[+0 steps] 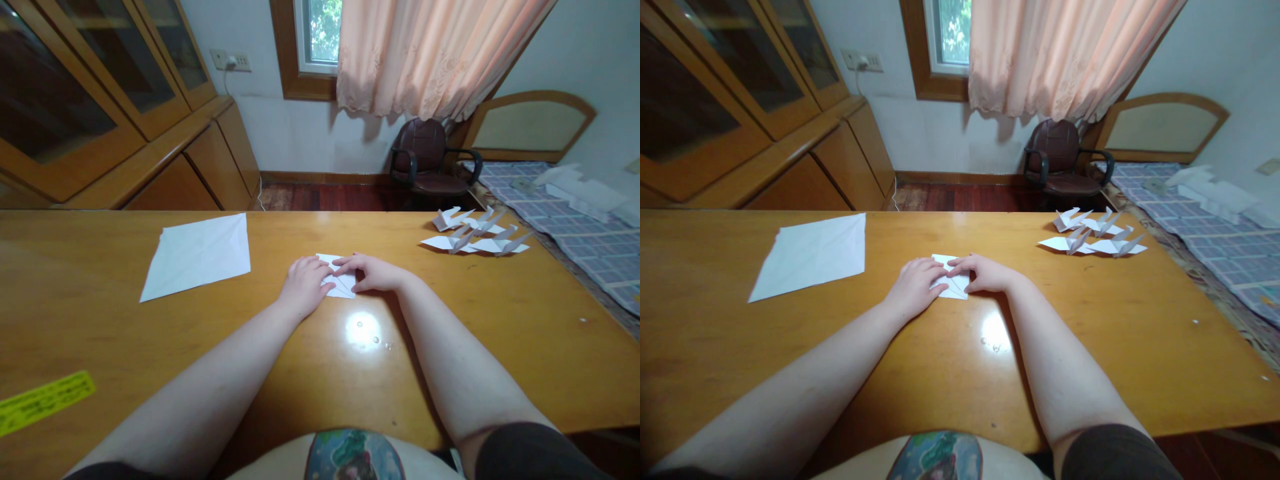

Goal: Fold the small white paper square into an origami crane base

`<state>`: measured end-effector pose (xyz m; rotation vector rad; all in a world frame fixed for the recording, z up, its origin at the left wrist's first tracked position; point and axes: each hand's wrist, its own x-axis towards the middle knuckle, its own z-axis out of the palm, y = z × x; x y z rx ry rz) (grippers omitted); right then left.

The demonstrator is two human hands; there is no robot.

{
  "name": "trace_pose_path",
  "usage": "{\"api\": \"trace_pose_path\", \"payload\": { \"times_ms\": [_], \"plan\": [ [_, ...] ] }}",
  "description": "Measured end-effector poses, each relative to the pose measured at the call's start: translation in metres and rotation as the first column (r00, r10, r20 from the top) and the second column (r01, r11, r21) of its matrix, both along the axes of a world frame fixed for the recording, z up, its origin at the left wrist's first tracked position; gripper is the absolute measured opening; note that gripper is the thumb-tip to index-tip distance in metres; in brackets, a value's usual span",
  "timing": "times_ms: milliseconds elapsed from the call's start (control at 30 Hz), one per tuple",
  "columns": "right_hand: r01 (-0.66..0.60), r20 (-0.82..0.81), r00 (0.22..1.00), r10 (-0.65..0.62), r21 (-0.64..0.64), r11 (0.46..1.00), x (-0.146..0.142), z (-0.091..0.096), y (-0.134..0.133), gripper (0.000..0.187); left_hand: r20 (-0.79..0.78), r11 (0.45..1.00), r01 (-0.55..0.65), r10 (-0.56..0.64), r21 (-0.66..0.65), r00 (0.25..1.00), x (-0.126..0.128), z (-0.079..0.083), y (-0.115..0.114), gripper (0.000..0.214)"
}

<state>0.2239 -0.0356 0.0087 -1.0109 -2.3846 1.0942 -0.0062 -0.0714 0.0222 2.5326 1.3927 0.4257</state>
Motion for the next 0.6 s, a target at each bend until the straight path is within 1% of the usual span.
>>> {"api": "trace_pose_path", "payload": {
  "times_ms": [100,167,300,367,467,600],
  "plan": [
    [0.021,-0.025,0.999,-0.021,0.006,1.000,-0.002,-0.001,0.000,0.056,0.009,0.999,-0.034,0.034,0.020,0.999,-0.002,-0.002,0.003,0.016],
    [0.055,-0.042,0.998,-0.054,0.022,0.998,-0.004,-0.003,0.002,0.053,-0.001,0.999,-0.040,0.040,-0.001,0.999,-0.002,-0.001,0.004,0.012],
    [0.137,-0.054,0.990,-0.131,0.123,0.983,-0.008,-0.010,0.004,0.045,-0.030,0.998,-0.021,0.019,-0.060,0.999,-0.001,0.003,0.001,0.017],
    [0.148,-0.054,0.989,-0.140,0.179,0.973,-0.009,-0.011,0.004,0.044,-0.035,0.998,-0.003,0.001,-0.066,0.999,0.001,0.005,-0.002,0.019],
    [0.136,-0.041,0.991,-0.130,0.220,0.966,-0.009,-0.011,0.003,0.047,-0.030,0.997,0.023,-0.025,-0.075,0.999,0.003,0.005,-0.006,0.030],
    [0.136,-0.003,0.990,-0.139,0.241,0.961,-0.009,-0.007,-0.001,0.058,-0.032,0.994,0.006,-0.010,-0.107,0.999,0.003,0.000,-0.006,0.044]
  ]
}}
